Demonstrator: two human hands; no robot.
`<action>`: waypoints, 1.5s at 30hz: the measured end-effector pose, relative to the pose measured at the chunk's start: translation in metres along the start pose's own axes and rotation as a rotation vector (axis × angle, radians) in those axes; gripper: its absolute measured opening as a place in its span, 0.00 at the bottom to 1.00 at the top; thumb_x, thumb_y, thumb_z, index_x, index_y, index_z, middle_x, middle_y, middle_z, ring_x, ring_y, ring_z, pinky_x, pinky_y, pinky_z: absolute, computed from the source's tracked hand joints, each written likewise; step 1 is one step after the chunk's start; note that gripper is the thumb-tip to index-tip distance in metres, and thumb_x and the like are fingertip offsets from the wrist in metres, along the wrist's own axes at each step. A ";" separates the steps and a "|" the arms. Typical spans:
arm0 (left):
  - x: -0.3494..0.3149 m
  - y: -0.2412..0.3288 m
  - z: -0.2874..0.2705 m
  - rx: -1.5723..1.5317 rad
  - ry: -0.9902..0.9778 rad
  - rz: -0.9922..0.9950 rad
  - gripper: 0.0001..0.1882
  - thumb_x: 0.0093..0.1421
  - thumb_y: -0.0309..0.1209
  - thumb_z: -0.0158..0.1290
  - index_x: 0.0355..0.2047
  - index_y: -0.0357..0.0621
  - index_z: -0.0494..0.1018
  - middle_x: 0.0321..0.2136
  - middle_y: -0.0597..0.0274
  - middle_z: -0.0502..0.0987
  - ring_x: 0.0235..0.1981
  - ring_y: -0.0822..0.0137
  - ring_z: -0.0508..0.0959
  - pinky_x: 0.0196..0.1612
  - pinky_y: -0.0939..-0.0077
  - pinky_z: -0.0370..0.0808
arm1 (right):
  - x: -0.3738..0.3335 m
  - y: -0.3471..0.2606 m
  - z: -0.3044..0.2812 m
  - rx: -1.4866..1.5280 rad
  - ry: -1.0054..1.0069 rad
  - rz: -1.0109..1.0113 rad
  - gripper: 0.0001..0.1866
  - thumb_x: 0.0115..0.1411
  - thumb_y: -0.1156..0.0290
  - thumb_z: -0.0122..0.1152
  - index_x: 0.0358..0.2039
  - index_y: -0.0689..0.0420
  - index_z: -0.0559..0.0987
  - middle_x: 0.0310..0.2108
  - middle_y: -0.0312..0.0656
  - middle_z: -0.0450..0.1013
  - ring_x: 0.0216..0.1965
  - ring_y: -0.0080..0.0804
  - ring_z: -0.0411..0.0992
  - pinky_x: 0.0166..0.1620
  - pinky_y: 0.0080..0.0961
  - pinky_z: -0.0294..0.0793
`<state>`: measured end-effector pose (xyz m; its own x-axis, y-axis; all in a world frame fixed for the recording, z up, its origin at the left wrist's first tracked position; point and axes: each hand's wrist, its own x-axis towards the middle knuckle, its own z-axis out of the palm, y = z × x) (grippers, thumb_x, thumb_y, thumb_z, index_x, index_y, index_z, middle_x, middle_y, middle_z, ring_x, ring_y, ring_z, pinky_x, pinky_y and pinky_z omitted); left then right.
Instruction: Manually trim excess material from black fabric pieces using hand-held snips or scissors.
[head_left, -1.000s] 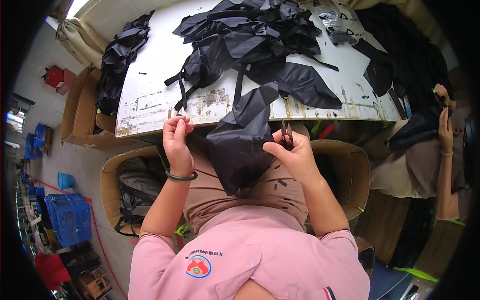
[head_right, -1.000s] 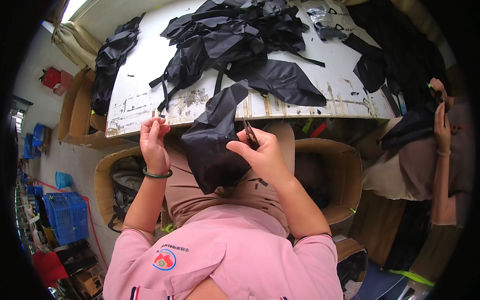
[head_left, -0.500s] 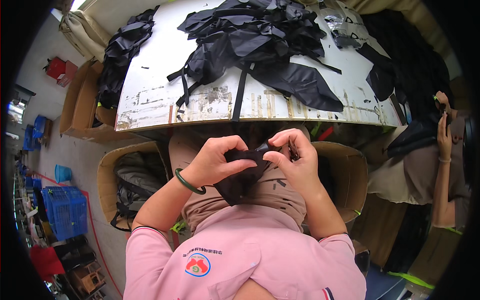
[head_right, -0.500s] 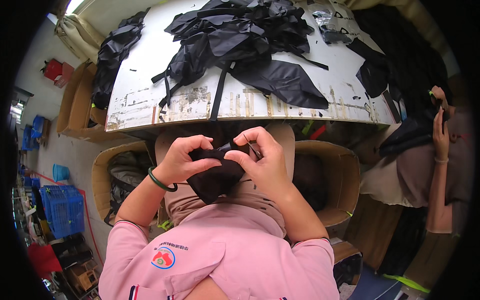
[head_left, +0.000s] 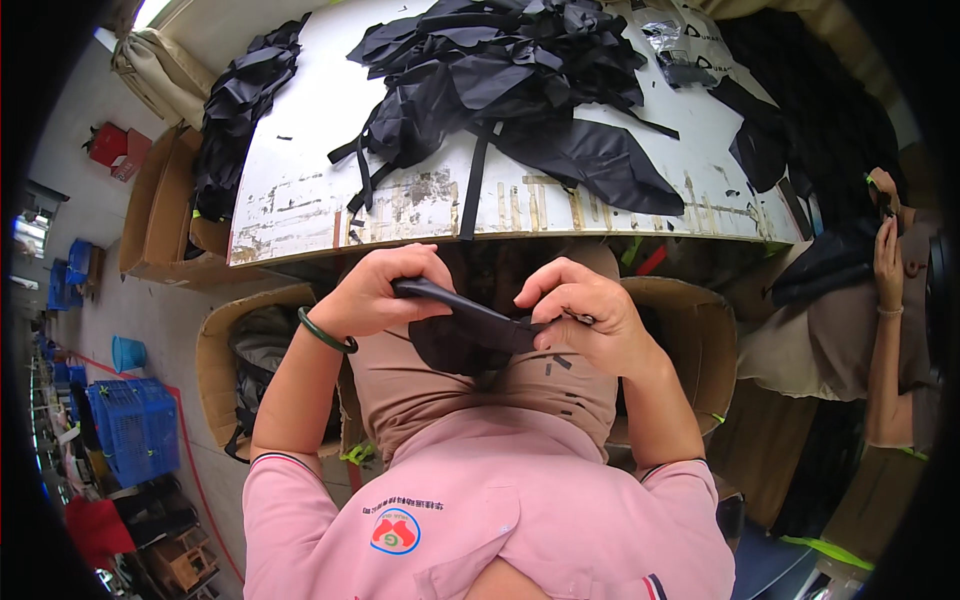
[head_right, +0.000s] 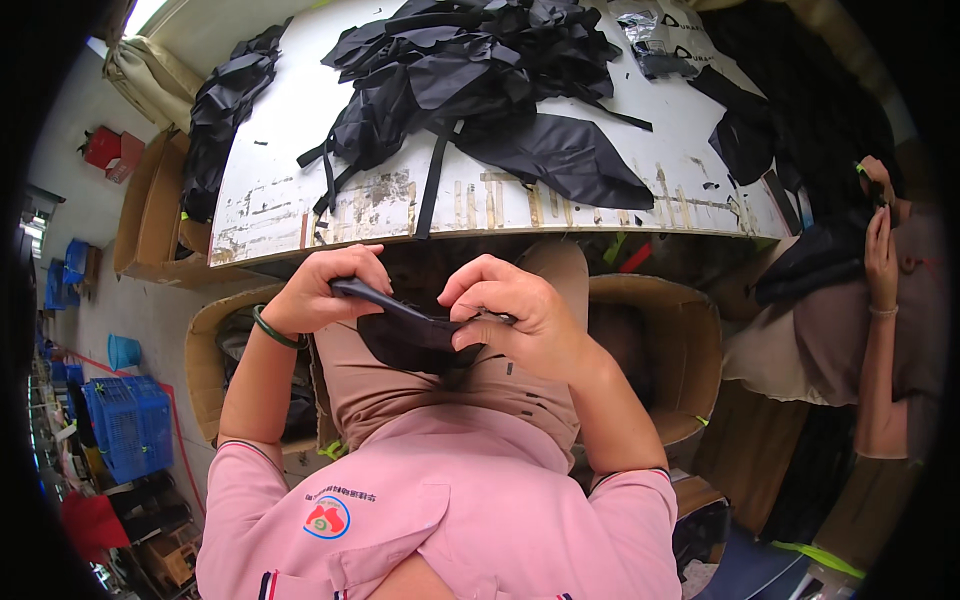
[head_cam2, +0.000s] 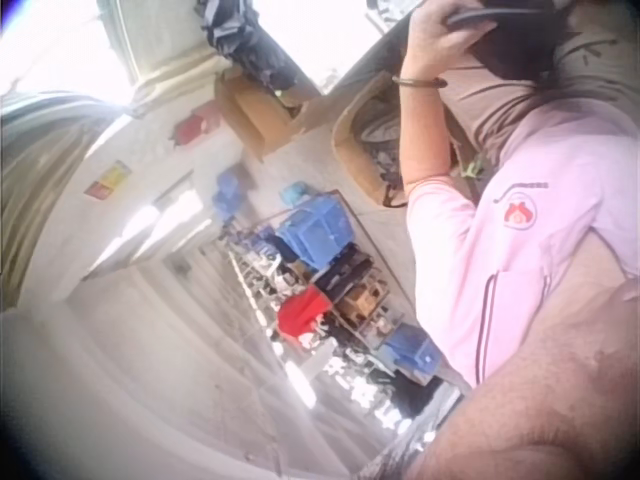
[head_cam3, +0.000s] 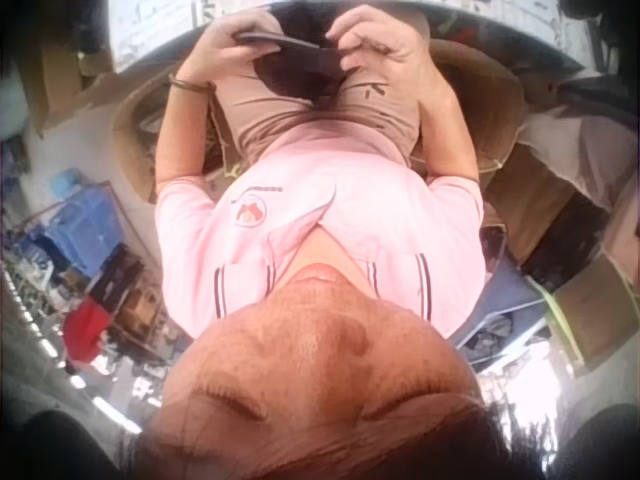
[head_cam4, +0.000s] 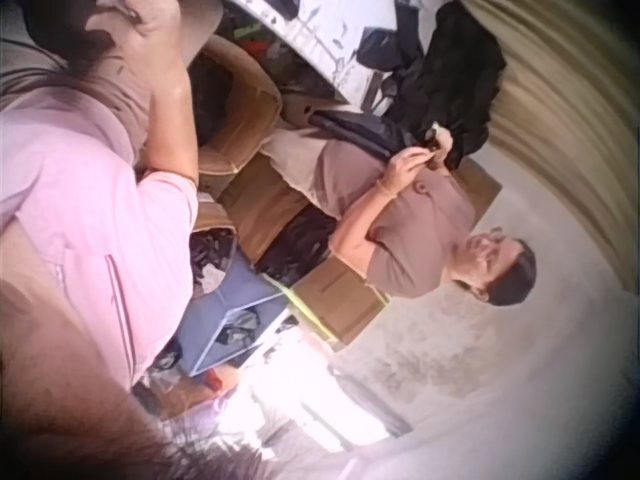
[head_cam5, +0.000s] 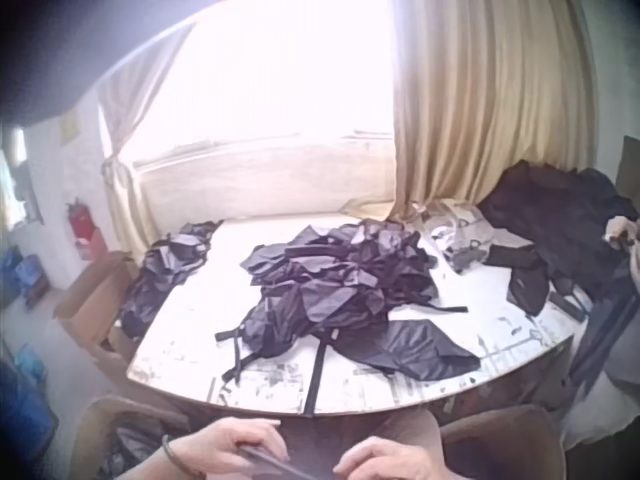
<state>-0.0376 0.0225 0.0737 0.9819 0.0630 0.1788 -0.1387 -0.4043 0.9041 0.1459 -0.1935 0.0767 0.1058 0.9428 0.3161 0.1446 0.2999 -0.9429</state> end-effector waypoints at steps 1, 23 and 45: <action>0.000 -0.007 0.002 0.003 0.001 0.000 0.06 0.50 0.23 0.61 0.27 0.40 0.75 0.24 0.66 0.76 0.31 0.68 0.76 0.39 0.74 0.70 | 0.003 0.002 0.004 0.001 -0.001 -0.003 0.10 0.47 0.86 0.65 0.31 0.62 0.77 0.40 0.41 0.72 0.37 0.28 0.73 0.38 0.22 0.73; 0.003 0.006 0.079 -0.409 0.300 -0.045 0.12 0.53 0.20 0.61 0.38 0.37 0.74 0.36 0.64 0.75 0.38 0.73 0.73 0.46 0.78 0.68 | 0.015 0.022 0.006 0.094 0.122 0.146 0.08 0.55 0.75 0.66 0.31 0.60 0.75 0.27 0.31 0.65 0.28 0.16 0.60 0.32 0.15 0.61; 0.001 -0.006 0.086 -0.794 0.317 0.007 0.07 0.53 0.15 0.57 0.31 0.38 0.75 0.48 0.51 0.74 0.50 0.66 0.74 0.52 0.74 0.70 | 0.001 0.043 0.022 0.975 0.111 0.710 0.06 0.60 0.71 0.62 0.36 0.56 0.77 0.19 0.23 0.63 0.15 0.08 0.54 0.17 0.11 0.46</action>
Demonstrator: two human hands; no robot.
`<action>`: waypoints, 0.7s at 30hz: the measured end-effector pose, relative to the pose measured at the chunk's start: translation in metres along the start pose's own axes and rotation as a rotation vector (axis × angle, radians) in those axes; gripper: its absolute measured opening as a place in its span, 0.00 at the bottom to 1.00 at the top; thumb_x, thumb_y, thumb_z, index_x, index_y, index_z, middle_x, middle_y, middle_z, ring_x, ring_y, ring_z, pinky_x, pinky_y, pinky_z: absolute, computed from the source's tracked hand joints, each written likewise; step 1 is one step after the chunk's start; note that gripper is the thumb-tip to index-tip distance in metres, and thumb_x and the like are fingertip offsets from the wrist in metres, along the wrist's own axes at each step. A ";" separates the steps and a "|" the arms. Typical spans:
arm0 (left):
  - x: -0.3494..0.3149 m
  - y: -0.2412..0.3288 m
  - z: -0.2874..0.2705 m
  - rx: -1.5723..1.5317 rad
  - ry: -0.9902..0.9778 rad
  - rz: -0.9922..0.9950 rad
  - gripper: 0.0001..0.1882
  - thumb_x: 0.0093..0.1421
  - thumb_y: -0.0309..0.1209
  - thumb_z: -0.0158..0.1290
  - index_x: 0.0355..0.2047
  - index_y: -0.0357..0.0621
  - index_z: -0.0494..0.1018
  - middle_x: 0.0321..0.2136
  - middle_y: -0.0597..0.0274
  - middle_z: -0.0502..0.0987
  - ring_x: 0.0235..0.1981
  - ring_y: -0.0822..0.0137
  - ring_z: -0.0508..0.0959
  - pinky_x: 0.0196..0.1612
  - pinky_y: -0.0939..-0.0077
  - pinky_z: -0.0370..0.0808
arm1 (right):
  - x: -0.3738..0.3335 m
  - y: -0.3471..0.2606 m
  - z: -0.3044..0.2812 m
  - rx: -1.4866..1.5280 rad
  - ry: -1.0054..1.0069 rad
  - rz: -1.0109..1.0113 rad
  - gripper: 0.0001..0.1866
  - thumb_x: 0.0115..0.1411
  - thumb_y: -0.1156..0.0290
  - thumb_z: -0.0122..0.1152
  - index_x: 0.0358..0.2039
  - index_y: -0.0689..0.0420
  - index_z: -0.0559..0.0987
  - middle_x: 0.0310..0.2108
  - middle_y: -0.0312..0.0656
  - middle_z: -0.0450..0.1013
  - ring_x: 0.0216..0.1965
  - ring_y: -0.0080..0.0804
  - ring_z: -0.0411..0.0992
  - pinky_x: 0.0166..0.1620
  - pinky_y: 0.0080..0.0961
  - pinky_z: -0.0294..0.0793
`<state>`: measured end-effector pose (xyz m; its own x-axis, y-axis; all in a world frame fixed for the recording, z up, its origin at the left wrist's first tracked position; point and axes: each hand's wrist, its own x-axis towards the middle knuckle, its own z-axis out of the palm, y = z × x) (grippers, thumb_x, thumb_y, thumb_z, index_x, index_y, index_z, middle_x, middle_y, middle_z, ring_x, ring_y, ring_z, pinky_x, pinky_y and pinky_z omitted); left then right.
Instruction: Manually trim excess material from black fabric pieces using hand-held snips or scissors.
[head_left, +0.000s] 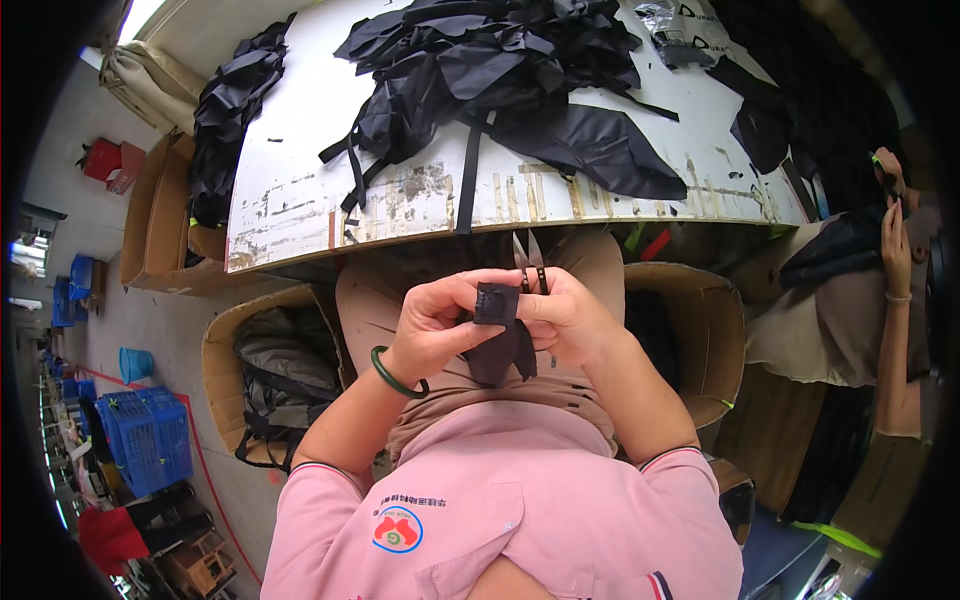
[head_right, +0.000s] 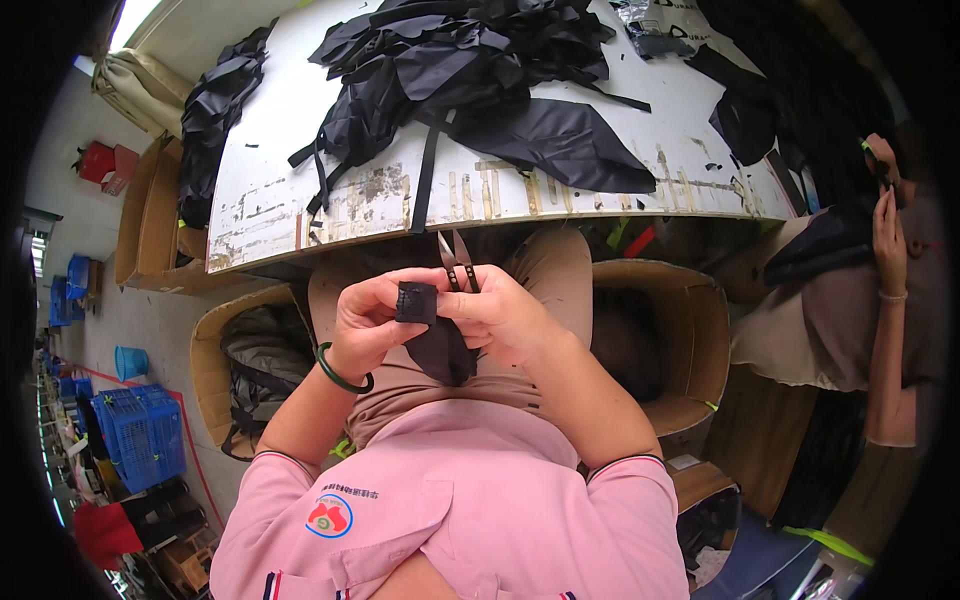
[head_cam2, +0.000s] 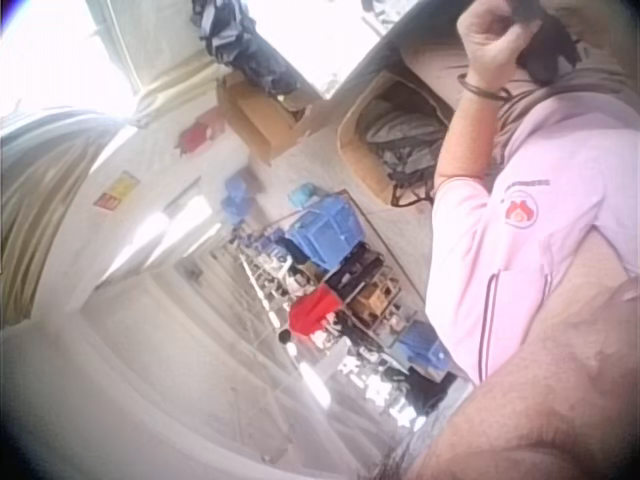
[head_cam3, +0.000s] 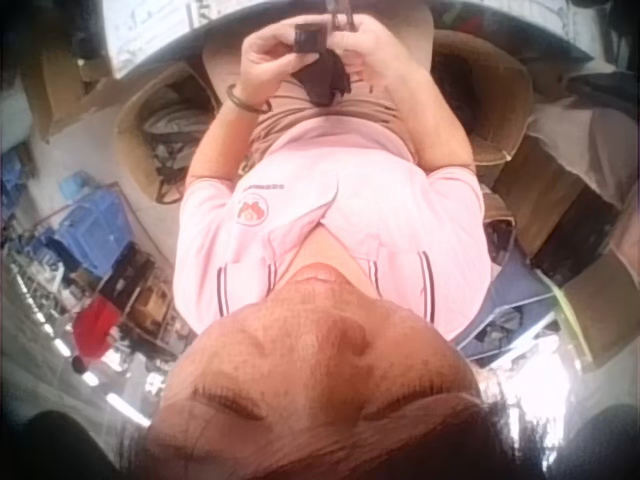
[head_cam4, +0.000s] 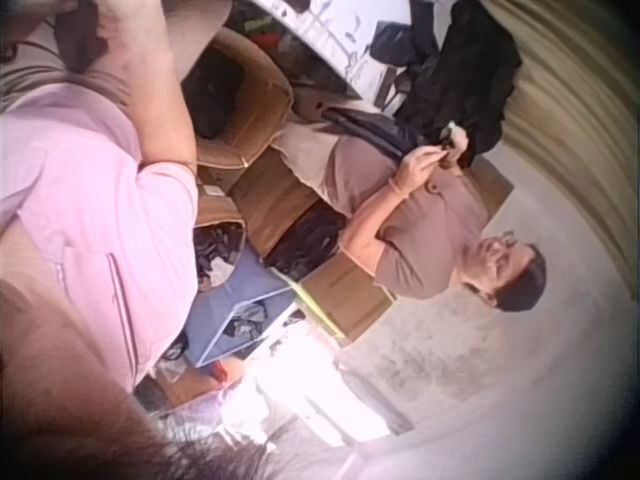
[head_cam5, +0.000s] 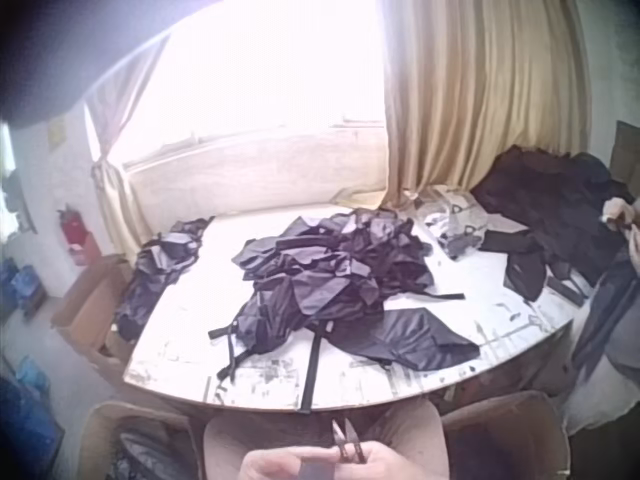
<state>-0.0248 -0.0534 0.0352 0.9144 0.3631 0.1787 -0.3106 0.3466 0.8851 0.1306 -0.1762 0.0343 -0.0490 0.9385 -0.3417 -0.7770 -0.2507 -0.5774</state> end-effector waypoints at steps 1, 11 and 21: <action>0.001 0.000 -0.002 0.080 -0.047 0.030 0.07 0.52 0.14 0.57 0.30 0.38 0.75 0.46 0.53 0.75 0.47 0.66 0.75 0.51 0.72 0.70 | 0.001 -0.001 -0.003 0.001 0.000 -0.001 0.06 0.60 0.71 0.62 0.36 0.56 0.77 0.19 0.23 0.63 0.15 0.08 0.54 0.17 0.11 0.46; -0.002 -0.007 -0.005 0.313 0.120 0.208 0.09 0.51 0.12 0.56 0.29 0.37 0.73 0.37 0.58 0.75 0.39 0.70 0.75 0.44 0.79 0.71 | -0.008 -0.003 0.011 -0.804 0.287 -0.459 0.11 0.62 0.65 0.59 0.37 0.60 0.76 0.26 0.33 0.68 0.26 0.20 0.65 0.29 0.18 0.64; 0.000 -0.018 -0.002 0.421 0.320 0.388 0.09 0.51 0.12 0.58 0.29 0.37 0.72 0.36 0.58 0.76 0.37 0.71 0.75 0.42 0.79 0.72 | -0.030 0.023 0.020 -0.830 0.259 -0.454 0.16 0.64 0.57 0.56 0.35 0.60 0.73 0.27 0.37 0.68 0.31 0.23 0.68 0.36 0.21 0.68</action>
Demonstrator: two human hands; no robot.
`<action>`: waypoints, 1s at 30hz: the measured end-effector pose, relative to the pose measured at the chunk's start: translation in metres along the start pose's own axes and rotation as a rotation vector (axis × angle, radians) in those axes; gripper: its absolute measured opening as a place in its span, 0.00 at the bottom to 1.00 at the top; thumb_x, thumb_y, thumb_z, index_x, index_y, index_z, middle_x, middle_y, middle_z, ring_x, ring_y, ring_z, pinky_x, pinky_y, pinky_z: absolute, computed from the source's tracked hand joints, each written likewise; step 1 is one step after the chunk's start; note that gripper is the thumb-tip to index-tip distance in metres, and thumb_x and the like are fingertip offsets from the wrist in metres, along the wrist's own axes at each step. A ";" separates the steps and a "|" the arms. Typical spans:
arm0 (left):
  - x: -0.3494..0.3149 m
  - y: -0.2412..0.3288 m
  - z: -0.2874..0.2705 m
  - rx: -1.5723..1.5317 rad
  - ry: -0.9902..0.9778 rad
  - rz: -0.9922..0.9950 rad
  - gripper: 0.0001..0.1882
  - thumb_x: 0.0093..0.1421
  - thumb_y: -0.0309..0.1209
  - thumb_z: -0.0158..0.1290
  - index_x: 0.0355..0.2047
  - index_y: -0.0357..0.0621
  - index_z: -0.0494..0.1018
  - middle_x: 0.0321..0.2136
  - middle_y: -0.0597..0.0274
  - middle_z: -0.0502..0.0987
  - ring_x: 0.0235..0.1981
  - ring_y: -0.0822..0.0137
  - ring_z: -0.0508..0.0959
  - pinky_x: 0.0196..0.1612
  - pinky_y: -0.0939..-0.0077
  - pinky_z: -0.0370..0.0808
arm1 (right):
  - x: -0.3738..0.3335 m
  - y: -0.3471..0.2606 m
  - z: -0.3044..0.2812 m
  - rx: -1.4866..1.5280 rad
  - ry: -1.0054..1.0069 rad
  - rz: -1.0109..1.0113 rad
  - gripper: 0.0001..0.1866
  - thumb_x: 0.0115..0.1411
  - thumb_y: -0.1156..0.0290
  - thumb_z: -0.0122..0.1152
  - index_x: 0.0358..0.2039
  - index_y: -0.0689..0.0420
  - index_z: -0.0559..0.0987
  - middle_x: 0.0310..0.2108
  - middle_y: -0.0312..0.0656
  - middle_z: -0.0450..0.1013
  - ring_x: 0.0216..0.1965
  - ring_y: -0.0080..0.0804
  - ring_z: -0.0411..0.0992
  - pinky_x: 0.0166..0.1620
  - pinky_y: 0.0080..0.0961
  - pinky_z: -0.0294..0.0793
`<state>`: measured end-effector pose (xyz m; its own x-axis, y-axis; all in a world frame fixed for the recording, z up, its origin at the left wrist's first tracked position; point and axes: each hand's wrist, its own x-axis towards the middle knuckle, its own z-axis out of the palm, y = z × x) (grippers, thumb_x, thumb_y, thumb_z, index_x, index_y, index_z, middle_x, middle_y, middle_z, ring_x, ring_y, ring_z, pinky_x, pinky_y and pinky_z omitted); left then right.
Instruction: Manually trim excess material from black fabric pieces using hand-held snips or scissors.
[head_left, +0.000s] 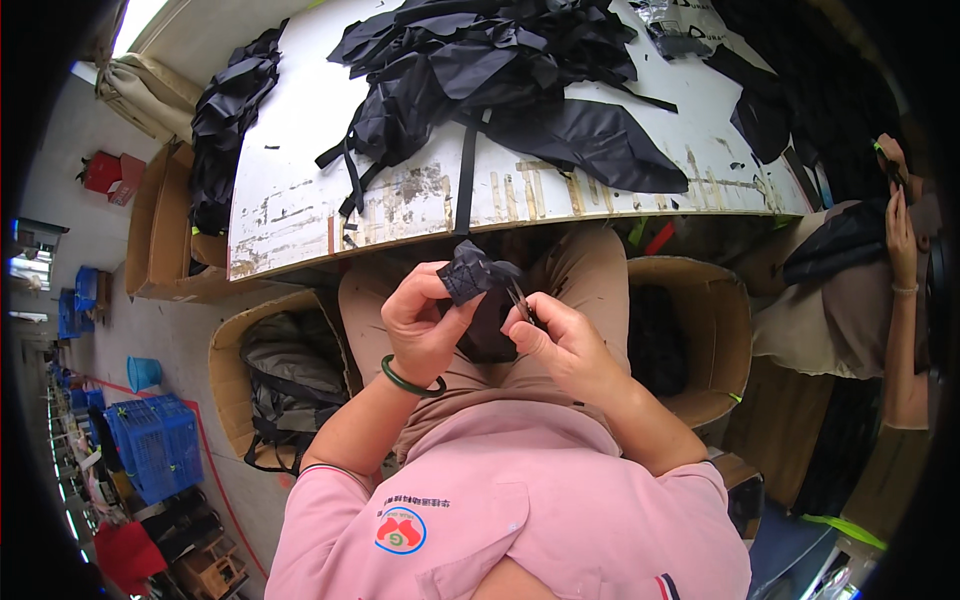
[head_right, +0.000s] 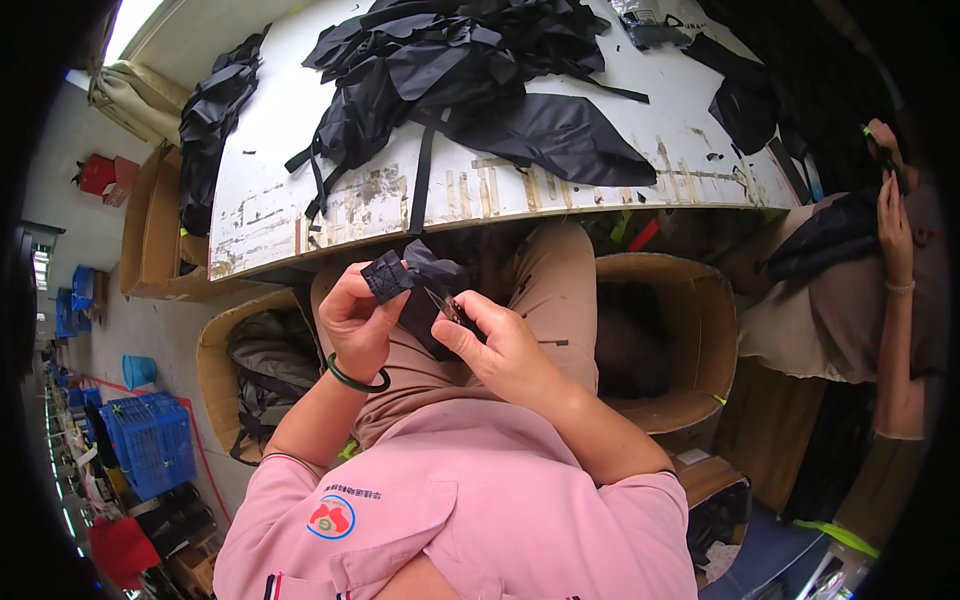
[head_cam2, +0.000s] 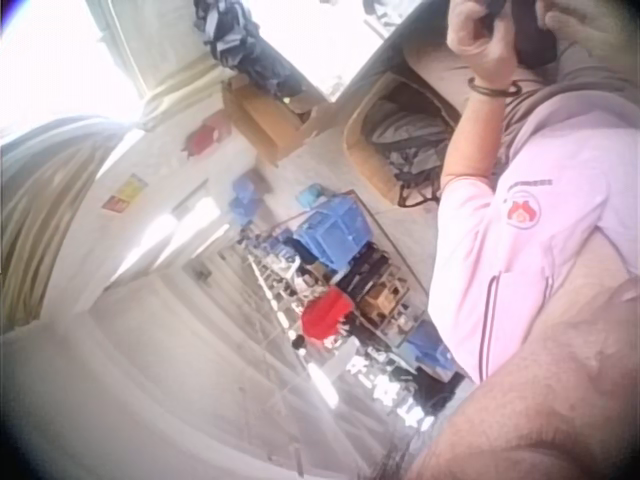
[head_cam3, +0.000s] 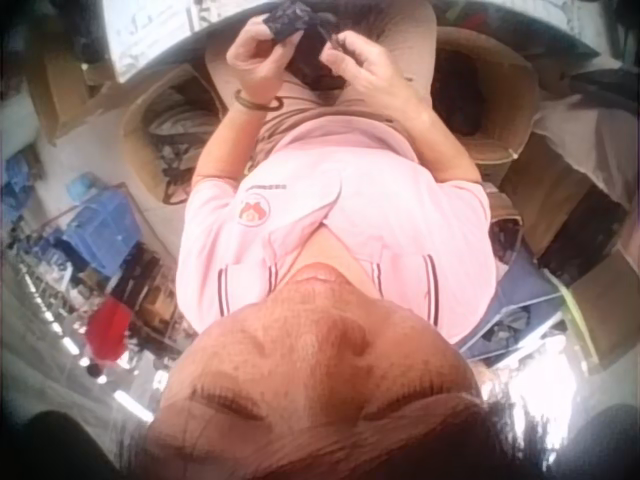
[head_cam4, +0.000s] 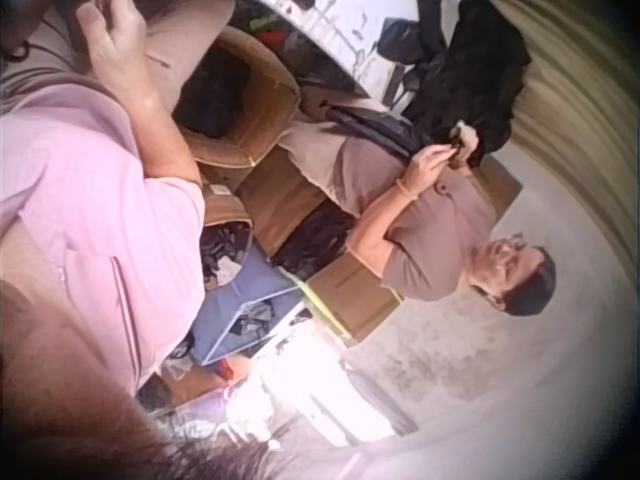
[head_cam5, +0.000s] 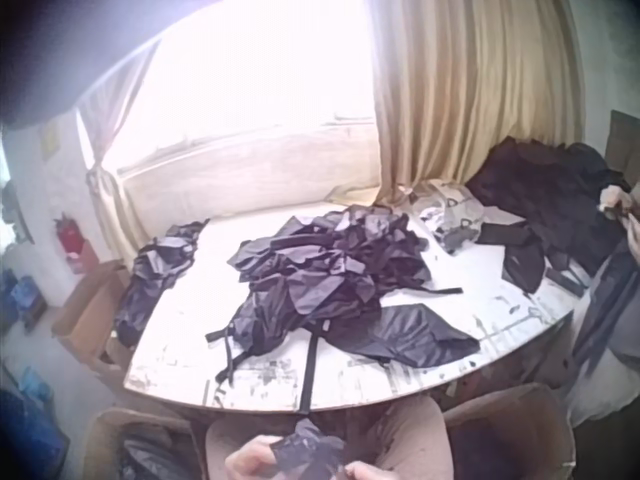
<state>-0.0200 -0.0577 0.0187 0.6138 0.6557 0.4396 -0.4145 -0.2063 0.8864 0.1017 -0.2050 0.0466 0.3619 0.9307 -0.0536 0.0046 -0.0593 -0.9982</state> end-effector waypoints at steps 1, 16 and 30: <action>0.000 0.000 0.001 0.000 -0.001 -0.001 0.09 0.51 0.12 0.58 0.29 0.37 0.72 0.36 0.58 0.76 0.37 0.71 0.75 0.42 0.79 0.72 | -0.001 0.001 0.000 0.150 -0.076 0.107 0.15 0.64 0.59 0.56 0.33 0.59 0.73 0.24 0.34 0.67 0.28 0.20 0.67 0.32 0.19 0.66; -0.005 0.001 0.006 0.197 -0.052 0.120 0.11 0.45 0.11 0.57 0.29 0.38 0.74 0.34 0.57 0.78 0.35 0.66 0.77 0.37 0.77 0.73 | 0.003 -0.007 0.014 -0.119 0.099 -0.032 0.14 0.57 0.67 0.67 0.26 0.60 0.71 0.20 0.32 0.62 0.23 0.18 0.58 0.25 0.20 0.60; -0.004 -0.005 0.001 0.231 -0.122 0.181 0.12 0.43 0.12 0.57 0.28 0.39 0.74 0.35 0.57 0.79 0.31 0.65 0.75 0.36 0.74 0.71 | 0.002 0.004 0.012 -0.113 0.119 -0.060 0.19 0.58 0.59 0.65 0.24 0.61 0.70 0.14 0.41 0.64 0.16 0.25 0.59 0.21 0.26 0.61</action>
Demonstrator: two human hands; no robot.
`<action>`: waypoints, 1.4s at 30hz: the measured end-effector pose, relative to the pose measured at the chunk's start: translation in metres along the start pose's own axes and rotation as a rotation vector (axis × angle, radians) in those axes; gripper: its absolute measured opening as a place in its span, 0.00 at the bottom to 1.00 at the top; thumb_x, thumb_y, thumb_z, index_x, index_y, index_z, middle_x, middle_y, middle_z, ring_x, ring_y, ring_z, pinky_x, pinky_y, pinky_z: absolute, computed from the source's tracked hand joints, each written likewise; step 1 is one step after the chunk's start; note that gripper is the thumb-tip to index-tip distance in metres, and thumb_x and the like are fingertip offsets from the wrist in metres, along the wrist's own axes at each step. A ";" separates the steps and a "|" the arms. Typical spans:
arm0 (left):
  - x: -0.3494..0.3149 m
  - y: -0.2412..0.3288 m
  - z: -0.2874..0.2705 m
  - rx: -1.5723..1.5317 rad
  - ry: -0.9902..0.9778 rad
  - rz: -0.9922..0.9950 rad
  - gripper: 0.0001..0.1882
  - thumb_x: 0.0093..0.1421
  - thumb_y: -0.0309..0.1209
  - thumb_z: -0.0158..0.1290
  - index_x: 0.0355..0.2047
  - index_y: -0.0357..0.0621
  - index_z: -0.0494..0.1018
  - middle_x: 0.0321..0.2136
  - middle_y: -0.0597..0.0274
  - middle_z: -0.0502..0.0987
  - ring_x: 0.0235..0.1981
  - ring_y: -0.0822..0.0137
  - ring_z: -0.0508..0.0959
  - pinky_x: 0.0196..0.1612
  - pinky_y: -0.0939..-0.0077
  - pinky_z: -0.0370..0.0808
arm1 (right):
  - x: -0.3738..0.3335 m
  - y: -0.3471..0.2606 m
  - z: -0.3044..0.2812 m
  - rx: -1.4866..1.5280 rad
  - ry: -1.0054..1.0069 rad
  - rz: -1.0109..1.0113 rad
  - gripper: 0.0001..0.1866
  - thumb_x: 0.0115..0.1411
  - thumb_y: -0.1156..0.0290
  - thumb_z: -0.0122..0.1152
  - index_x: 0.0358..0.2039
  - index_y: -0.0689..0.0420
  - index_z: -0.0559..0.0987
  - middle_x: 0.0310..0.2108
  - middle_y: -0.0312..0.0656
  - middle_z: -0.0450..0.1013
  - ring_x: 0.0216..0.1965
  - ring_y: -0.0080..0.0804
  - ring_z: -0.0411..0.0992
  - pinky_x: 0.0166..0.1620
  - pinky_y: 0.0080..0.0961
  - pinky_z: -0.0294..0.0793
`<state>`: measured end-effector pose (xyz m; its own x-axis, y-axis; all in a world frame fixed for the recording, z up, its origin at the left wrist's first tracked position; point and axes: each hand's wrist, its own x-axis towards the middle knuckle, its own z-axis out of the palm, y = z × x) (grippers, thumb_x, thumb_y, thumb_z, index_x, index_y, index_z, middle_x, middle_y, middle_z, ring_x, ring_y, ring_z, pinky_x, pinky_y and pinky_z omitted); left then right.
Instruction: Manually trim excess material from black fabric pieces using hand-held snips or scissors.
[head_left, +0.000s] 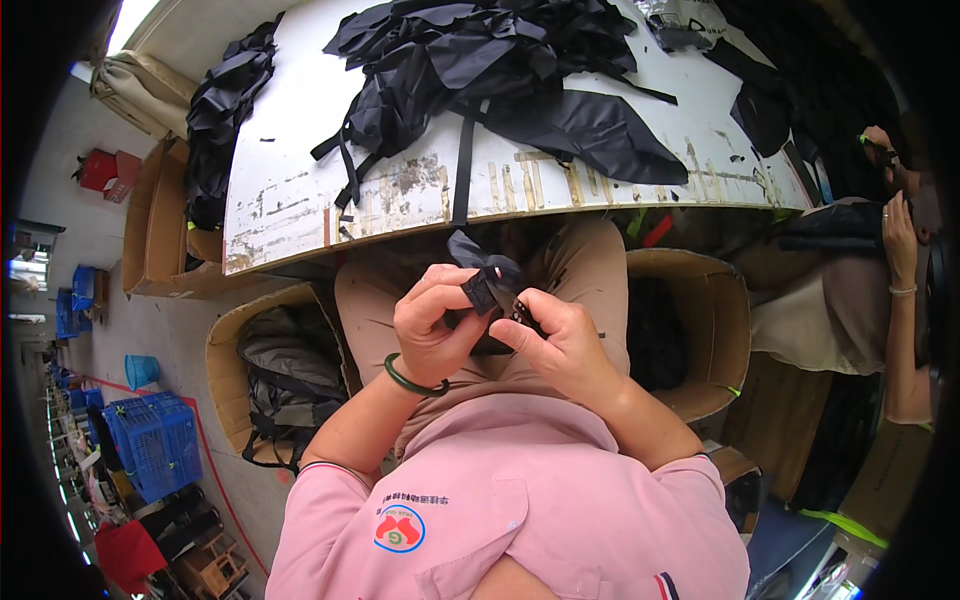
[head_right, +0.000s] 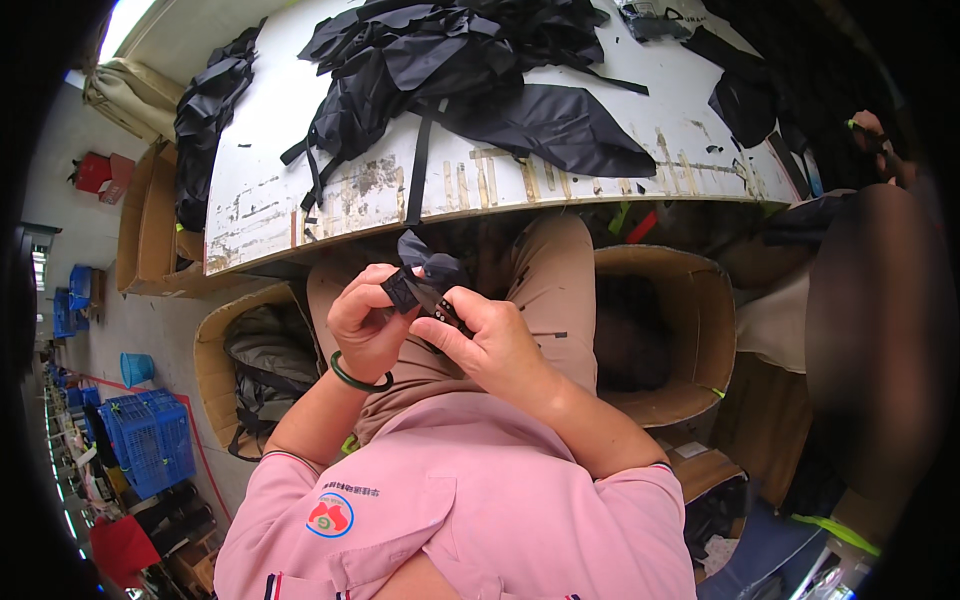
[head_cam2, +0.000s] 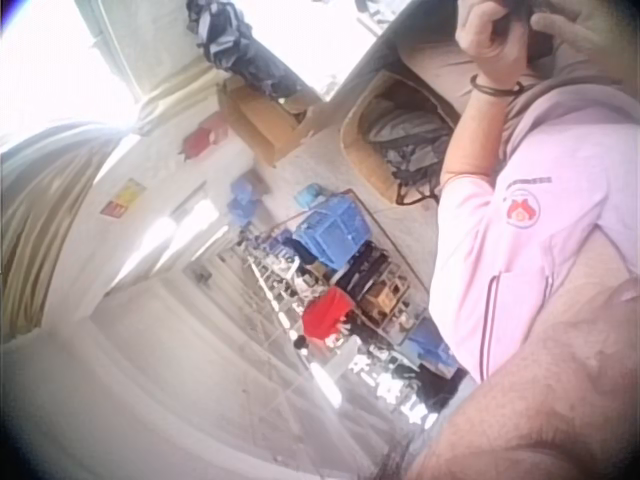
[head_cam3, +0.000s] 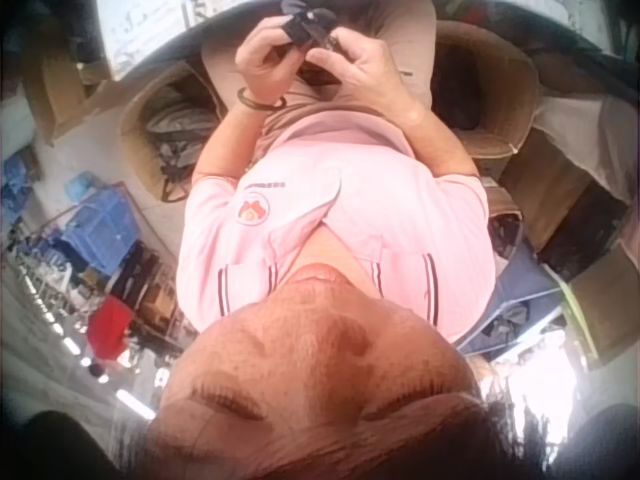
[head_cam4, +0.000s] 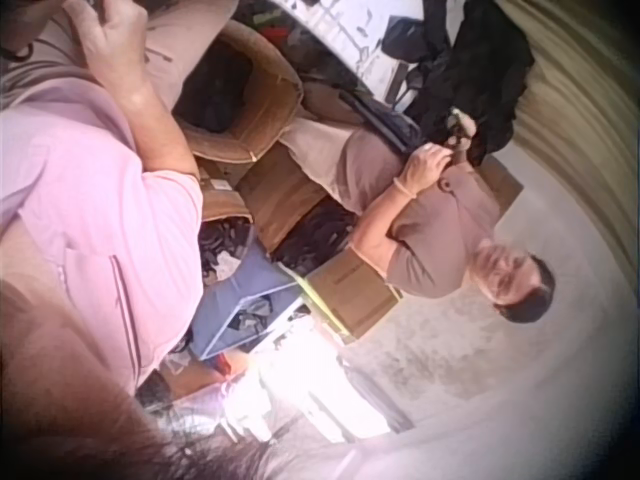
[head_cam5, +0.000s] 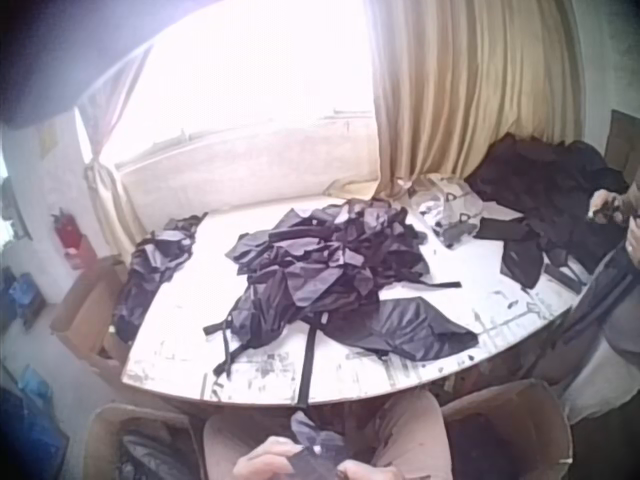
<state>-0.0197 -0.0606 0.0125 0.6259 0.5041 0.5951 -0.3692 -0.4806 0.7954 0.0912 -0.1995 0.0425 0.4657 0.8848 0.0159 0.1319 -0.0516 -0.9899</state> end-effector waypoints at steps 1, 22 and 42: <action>0.000 0.000 -0.001 -0.001 -0.001 -0.001 0.12 0.43 0.12 0.57 0.28 0.39 0.74 0.35 0.57 0.79 0.31 0.65 0.75 0.36 0.74 0.71 | 0.001 -0.003 -0.001 -0.005 -0.007 -0.011 0.19 0.58 0.60 0.65 0.24 0.61 0.70 0.14 0.41 0.64 0.16 0.24 0.59 0.21 0.26 0.61; 0.012 0.007 -0.018 -0.663 -0.411 -0.532 0.06 0.53 0.15 0.57 0.31 0.37 0.75 0.36 0.59 0.77 0.37 0.72 0.75 0.41 0.79 0.71 | 0.002 -0.017 -0.047 -0.083 -0.294 0.147 0.18 0.57 0.59 0.66 0.22 0.59 0.72 0.16 0.34 0.61 0.20 0.19 0.57 0.23 0.23 0.59; 0.020 0.003 -0.022 -0.506 -0.643 -0.463 0.04 0.52 0.19 0.59 0.28 0.37 0.74 0.32 0.59 0.79 0.34 0.70 0.77 0.39 0.78 0.72 | 0.000 -0.021 -0.053 -0.423 -0.331 0.003 0.21 0.56 0.54 0.63 0.23 0.59 0.71 0.15 0.48 0.68 0.18 0.49 0.68 0.23 0.37 0.64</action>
<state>-0.0230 -0.0361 0.0292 0.9887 0.0011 0.1496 -0.1487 0.1133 0.9824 0.1350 -0.2234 0.0706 0.1749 0.9796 -0.0993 0.5039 -0.1757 -0.8457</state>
